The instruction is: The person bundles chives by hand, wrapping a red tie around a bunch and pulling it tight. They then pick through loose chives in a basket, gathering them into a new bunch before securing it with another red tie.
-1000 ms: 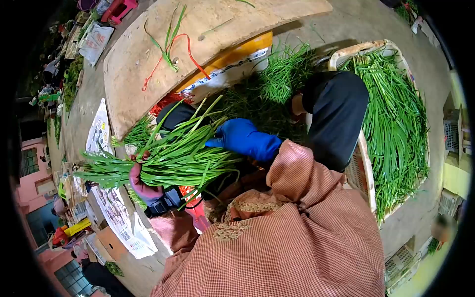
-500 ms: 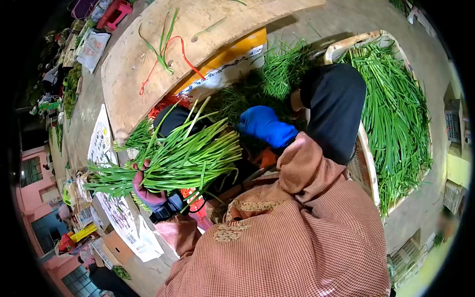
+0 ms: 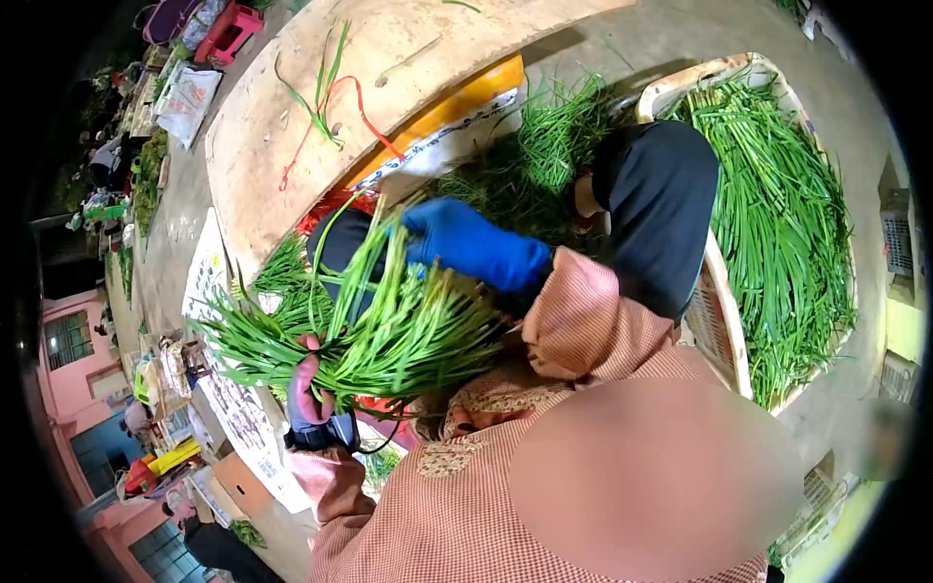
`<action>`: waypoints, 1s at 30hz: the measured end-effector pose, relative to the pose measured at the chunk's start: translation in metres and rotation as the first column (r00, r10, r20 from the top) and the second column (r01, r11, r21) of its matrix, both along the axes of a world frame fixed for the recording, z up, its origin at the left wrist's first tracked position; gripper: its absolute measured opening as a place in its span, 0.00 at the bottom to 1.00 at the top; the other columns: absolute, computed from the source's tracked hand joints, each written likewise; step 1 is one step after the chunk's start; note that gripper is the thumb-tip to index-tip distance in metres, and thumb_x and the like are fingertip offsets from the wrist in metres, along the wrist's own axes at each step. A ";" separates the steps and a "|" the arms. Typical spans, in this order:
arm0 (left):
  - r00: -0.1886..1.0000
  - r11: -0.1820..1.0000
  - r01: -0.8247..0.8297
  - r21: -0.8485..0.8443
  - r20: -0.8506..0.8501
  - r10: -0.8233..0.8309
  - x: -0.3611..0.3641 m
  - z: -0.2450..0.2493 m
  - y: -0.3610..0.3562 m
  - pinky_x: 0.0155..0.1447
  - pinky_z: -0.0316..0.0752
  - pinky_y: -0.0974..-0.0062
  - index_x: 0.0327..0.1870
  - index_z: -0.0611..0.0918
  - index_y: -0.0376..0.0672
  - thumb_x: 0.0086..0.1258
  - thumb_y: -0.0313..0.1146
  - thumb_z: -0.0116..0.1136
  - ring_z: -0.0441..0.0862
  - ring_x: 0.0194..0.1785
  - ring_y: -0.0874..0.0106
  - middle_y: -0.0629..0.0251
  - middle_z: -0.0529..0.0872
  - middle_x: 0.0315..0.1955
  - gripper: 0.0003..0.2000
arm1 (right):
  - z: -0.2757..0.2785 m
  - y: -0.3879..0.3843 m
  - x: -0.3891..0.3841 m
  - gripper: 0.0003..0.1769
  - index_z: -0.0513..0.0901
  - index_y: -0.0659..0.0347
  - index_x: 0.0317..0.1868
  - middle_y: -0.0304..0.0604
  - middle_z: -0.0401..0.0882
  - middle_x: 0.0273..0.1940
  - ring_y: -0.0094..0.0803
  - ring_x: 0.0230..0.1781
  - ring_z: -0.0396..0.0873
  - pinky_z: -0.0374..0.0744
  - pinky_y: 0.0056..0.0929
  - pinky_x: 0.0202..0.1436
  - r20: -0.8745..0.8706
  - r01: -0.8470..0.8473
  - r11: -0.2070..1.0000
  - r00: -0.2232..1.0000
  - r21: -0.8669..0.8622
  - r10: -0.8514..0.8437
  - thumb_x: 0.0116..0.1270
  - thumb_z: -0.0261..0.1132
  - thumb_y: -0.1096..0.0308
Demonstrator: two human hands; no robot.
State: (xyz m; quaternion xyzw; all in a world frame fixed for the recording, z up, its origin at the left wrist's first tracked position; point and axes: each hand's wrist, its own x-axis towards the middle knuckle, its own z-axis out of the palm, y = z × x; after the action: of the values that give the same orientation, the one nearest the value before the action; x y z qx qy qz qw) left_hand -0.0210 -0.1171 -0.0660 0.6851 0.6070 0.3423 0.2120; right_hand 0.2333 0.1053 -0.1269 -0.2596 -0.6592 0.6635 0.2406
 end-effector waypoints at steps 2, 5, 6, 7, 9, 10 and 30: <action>0.841 0.944 -0.197 -0.266 0.449 0.302 -0.011 0.004 0.003 0.44 0.73 0.76 0.48 0.71 0.42 0.65 0.25 0.43 0.75 0.43 0.72 0.62 0.74 0.44 0.11 | 0.029 0.015 -0.012 0.09 0.78 0.64 0.37 0.50 0.79 0.30 0.28 0.28 0.77 0.75 0.31 0.34 -0.137 0.219 0.908 0.974 0.358 -0.181 0.56 0.61 0.69; 0.115 0.873 -0.335 -0.354 0.904 0.411 0.009 0.027 0.051 0.17 0.70 0.85 0.50 0.74 0.46 0.68 0.33 0.46 0.80 0.26 0.76 0.58 0.81 0.44 0.11 | 0.043 0.029 -0.011 0.06 0.78 0.64 0.34 0.46 0.75 0.23 0.31 0.22 0.73 0.74 0.30 0.32 -0.335 0.412 0.848 0.892 0.332 -0.303 0.59 0.59 0.70; 0.009 0.906 -0.246 -0.345 0.934 0.358 -0.014 0.010 0.049 0.17 0.74 0.84 0.49 0.74 0.46 0.68 0.32 0.47 0.80 0.26 0.74 0.62 0.81 0.43 0.10 | 0.041 0.028 -0.002 0.06 0.78 0.63 0.34 0.46 0.74 0.22 0.34 0.22 0.72 0.73 0.31 0.31 -0.264 0.396 0.881 0.906 0.258 -0.330 0.60 0.59 0.69; 0.060 0.932 -0.211 -0.294 0.948 0.313 -0.013 0.007 0.056 0.18 0.75 0.83 0.48 0.75 0.46 0.68 0.31 0.47 0.80 0.27 0.74 0.63 0.81 0.42 0.10 | 0.037 0.028 0.007 0.06 0.78 0.63 0.33 0.48 0.75 0.23 0.34 0.22 0.72 0.73 0.31 0.31 -0.192 0.366 0.873 0.928 0.324 -0.318 0.60 0.59 0.69; 0.071 0.935 -0.216 -0.282 0.950 0.303 -0.005 0.004 0.063 0.22 0.78 0.80 0.48 0.75 0.46 0.67 0.29 0.48 0.81 0.29 0.73 0.66 0.82 0.40 0.10 | 0.018 0.025 0.012 0.06 0.79 0.63 0.33 0.49 0.75 0.24 0.34 0.22 0.72 0.73 0.31 0.31 -0.118 0.344 0.860 0.939 0.376 -0.324 0.60 0.60 0.69; 0.068 0.935 -0.226 -0.272 0.954 0.293 0.000 0.001 0.063 0.27 0.79 0.77 0.48 0.75 0.45 0.67 0.29 0.48 0.81 0.31 0.72 0.66 0.82 0.40 0.10 | 0.013 0.023 0.014 0.06 0.79 0.63 0.33 0.50 0.75 0.24 0.35 0.23 0.73 0.73 0.31 0.31 -0.139 0.368 0.873 0.930 0.320 -0.341 0.60 0.59 0.69; -0.016 0.830 -0.463 -0.312 0.939 0.344 -0.036 -0.064 0.034 0.42 0.80 0.69 0.50 0.74 0.42 0.64 0.28 0.45 0.79 0.45 0.67 0.66 0.76 0.52 0.13 | 0.015 0.017 0.027 0.18 0.79 0.66 0.45 0.40 0.79 0.27 0.20 0.24 0.76 0.77 0.23 0.26 0.002 0.296 0.925 0.952 0.237 -0.305 0.63 0.62 0.59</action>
State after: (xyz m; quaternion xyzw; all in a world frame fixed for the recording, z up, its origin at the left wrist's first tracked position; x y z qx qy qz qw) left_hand -0.0571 -0.0834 -0.1303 0.0912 0.4683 0.7751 0.4144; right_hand 0.2601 0.1224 -0.1119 -0.3402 -0.6898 0.5311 0.3554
